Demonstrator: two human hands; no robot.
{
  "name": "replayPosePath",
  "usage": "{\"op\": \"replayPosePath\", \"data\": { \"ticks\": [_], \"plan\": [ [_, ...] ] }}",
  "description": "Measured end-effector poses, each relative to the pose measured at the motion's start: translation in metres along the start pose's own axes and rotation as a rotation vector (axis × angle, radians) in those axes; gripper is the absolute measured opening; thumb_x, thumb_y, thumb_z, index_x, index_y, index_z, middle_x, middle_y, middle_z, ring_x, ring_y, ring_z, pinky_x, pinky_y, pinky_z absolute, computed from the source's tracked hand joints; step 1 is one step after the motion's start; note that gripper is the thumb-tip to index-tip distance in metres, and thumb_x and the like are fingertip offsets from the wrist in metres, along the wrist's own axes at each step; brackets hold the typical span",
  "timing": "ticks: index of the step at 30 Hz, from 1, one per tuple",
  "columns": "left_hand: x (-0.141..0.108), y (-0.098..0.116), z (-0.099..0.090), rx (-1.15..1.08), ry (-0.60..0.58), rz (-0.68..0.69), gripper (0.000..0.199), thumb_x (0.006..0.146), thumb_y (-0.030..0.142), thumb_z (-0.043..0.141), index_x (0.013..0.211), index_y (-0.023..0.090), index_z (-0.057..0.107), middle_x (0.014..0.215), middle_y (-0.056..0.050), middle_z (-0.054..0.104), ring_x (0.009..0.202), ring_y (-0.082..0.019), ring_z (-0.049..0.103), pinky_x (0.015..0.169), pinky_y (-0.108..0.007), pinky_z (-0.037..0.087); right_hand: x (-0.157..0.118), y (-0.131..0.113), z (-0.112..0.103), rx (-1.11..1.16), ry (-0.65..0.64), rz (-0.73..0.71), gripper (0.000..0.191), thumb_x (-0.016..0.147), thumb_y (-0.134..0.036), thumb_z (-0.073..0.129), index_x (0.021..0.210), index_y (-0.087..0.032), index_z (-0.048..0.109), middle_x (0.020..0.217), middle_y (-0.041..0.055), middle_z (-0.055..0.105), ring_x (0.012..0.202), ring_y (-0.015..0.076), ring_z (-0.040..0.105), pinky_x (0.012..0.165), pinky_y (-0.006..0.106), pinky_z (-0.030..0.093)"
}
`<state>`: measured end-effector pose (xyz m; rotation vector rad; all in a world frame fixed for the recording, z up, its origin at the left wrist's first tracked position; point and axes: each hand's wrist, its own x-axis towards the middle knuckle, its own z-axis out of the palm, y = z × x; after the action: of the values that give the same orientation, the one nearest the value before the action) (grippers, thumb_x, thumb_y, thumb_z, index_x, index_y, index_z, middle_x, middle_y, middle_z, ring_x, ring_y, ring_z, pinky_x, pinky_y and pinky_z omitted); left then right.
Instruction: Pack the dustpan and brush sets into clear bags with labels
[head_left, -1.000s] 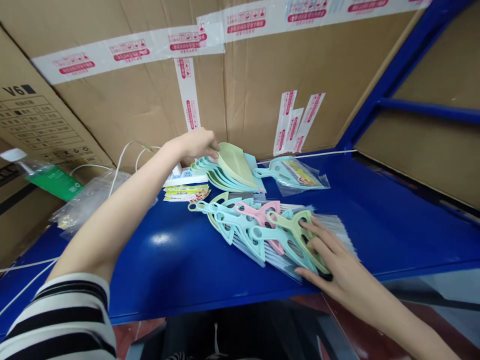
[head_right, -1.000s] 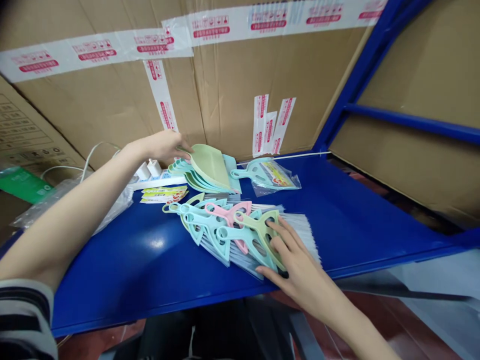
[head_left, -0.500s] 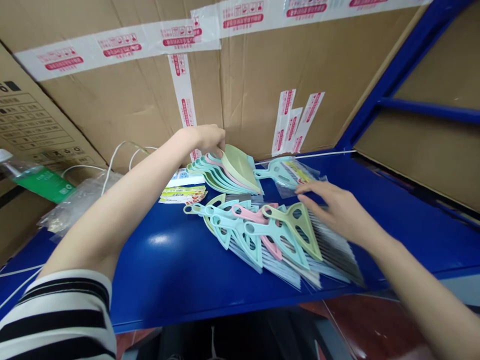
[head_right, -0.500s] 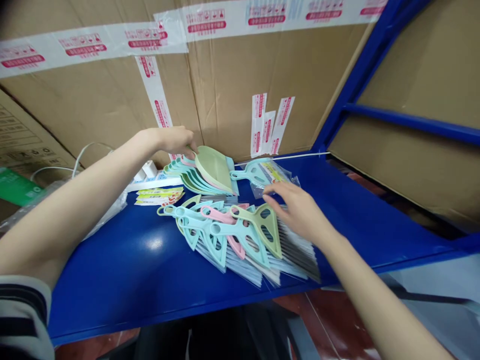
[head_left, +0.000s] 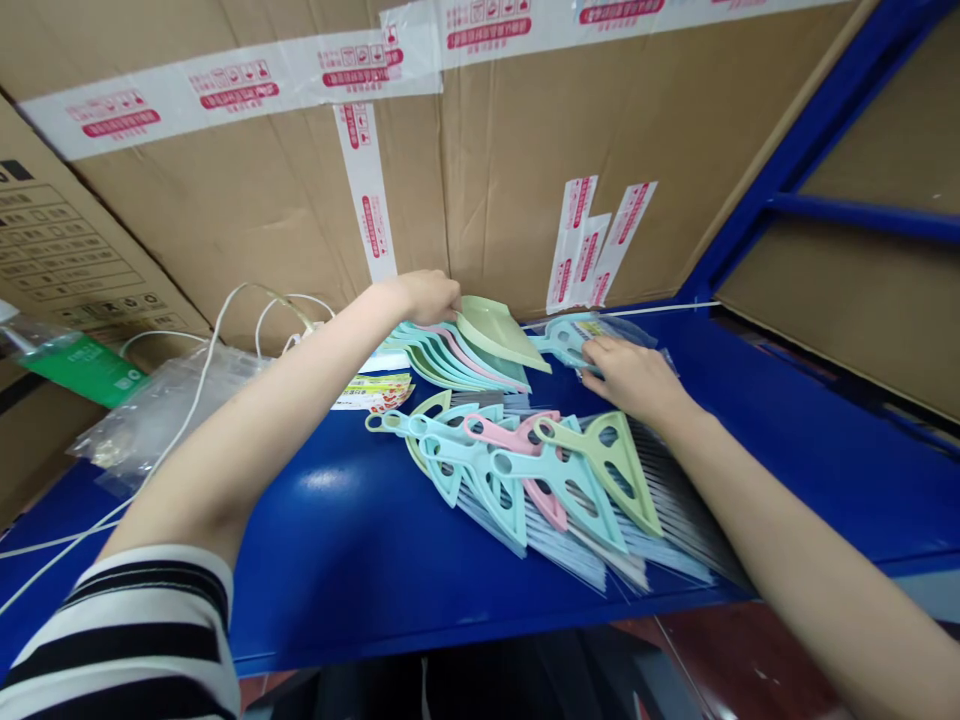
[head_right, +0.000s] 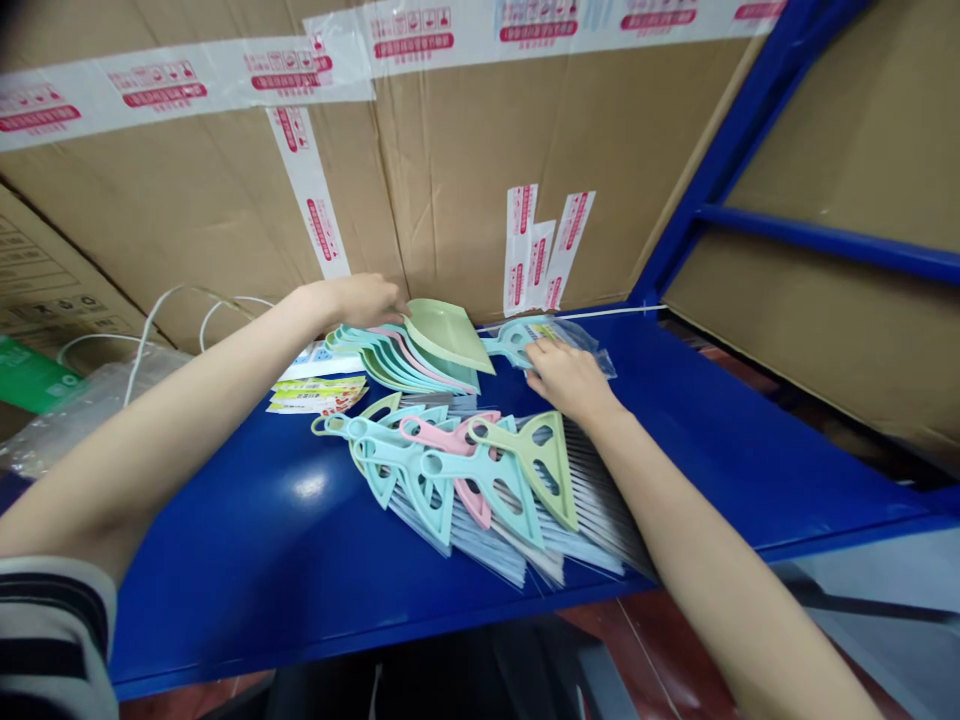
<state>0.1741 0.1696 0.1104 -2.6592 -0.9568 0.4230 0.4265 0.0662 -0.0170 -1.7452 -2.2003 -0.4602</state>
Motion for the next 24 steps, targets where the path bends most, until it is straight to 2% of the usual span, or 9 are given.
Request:
{"op": "replayPosePath", "data": {
  "ticks": [4,7,12,15,20,24],
  "plan": [
    [0.004,0.001,0.006,0.001,0.020,0.022,0.037,0.088,0.019,0.041,0.112,0.020,0.070,0.113,-0.009,0.071,0.103,-0.022,0.062,0.087,-0.030,0.043,-0.003,0.003,-0.007,-0.043,0.043,0.061,0.015,0.083,-0.019,0.044,0.084,-0.020,0.059,0.086,0.0126,0.066,0.069,0.0247,0.061,0.050,0.030,0.032],
    [0.004,-0.003,0.004,0.002,0.013,0.028,0.037,0.088,0.018,0.041,0.110,0.021,0.070,0.112,-0.007,0.071,0.102,-0.021,0.062,0.086,-0.029,0.043,-0.006,0.006,-0.011,-0.062,0.061,0.096,0.017,0.084,-0.020,0.042,0.085,-0.019,0.059,0.086,0.0132,0.065,0.065,0.0241,0.059,0.048,0.030,0.029],
    [0.003,-0.014,0.001,-0.003,-0.020,0.009,0.039,0.086,0.018,0.042,0.114,0.022,0.069,0.107,-0.005,0.072,0.098,-0.019,0.061,0.086,-0.028,0.042,-0.012,0.014,-0.016,-0.072,0.078,0.133,0.013,0.083,-0.020,0.045,0.083,-0.021,0.058,0.083,0.0113,0.063,0.061,0.0228,0.056,0.047,0.030,0.028],
    [0.003,-0.018,-0.002,0.015,-0.018,-0.019,0.042,0.085,0.017,0.042,0.118,0.021,0.067,0.110,-0.005,0.071,0.105,-0.019,0.056,0.093,-0.028,0.039,-0.013,0.016,-0.017,-0.060,0.111,0.180,0.010,0.083,-0.021,0.046,0.083,-0.021,0.056,0.082,0.0105,0.062,0.061,0.0226,0.055,0.047,0.030,0.028],
    [0.005,-0.001,-0.004,0.052,-0.022,0.016,0.041,0.086,0.017,0.041,0.116,0.020,0.068,0.112,-0.006,0.070,0.113,-0.022,0.049,0.096,-0.030,0.038,-0.013,0.012,-0.017,0.007,0.125,0.196,0.007,0.082,-0.022,0.048,0.077,-0.022,0.053,0.079,0.0097,0.060,0.062,0.0235,0.056,0.049,0.029,0.030],
    [0.010,0.017,0.002,0.070,-0.040,0.051,0.042,0.084,0.016,0.041,0.116,0.020,0.068,0.111,-0.007,0.070,0.114,-0.024,0.049,0.094,-0.031,0.040,-0.012,0.007,-0.016,0.054,0.109,0.194,0.007,0.081,-0.024,0.048,0.075,-0.023,0.051,0.079,0.0093,0.060,0.065,0.0243,0.058,0.051,0.029,0.034]
  ]
}}
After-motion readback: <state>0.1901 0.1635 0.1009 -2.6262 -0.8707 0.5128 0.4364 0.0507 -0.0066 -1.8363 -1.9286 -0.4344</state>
